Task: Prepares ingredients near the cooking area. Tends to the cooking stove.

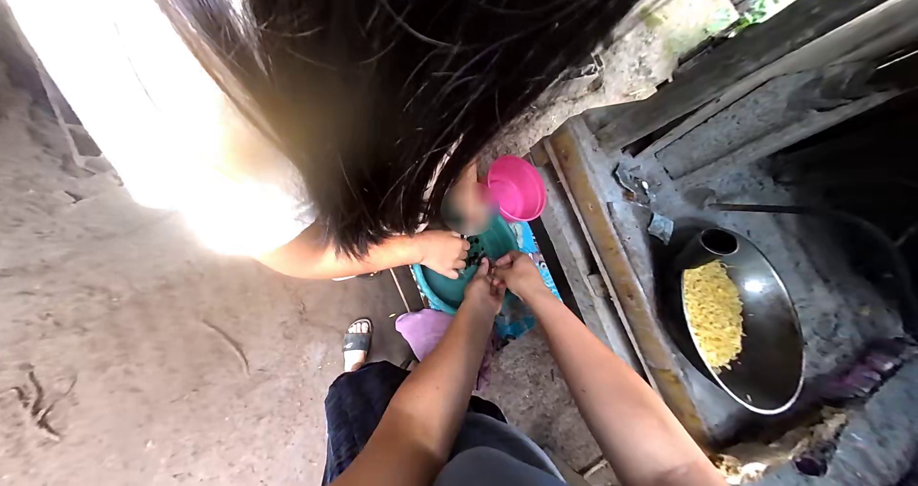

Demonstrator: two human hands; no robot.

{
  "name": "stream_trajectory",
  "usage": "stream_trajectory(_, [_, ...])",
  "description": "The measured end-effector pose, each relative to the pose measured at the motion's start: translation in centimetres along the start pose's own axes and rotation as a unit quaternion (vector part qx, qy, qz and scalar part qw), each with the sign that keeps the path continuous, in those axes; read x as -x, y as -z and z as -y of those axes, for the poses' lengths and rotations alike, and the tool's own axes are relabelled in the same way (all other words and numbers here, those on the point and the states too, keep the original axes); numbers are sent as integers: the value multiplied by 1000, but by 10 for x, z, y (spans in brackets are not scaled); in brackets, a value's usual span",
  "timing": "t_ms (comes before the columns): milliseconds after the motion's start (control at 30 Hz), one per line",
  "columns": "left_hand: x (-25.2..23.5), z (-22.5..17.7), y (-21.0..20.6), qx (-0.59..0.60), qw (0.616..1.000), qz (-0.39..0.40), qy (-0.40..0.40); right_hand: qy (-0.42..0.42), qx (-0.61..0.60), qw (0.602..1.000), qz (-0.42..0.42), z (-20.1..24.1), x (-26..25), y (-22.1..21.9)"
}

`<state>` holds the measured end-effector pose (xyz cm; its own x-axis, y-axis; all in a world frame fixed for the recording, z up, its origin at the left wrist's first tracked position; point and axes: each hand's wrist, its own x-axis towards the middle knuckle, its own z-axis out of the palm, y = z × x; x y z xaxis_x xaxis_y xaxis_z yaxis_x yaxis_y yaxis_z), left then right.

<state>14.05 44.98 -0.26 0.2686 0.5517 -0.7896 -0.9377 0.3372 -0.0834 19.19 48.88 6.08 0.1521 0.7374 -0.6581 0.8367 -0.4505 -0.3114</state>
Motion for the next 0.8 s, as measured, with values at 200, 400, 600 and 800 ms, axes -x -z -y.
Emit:
stream_trajectory(200, [-5,0,-5,8,999,-28,-22,5,16,1000,-8,5,2,-1])
stream_trajectory(400, [-5,1,-7,-3,998,-56,-31,17,14,1000,-14,3,1,-5])
stream_trajectory(600, [-5,1,-7,0,997,-67,-23,12,22,1000,-10,4,3,-8])
stream_trajectory(800, [-4,-1,-5,4,999,-39,-31,5,-14,1000,-15,3,8,-9])
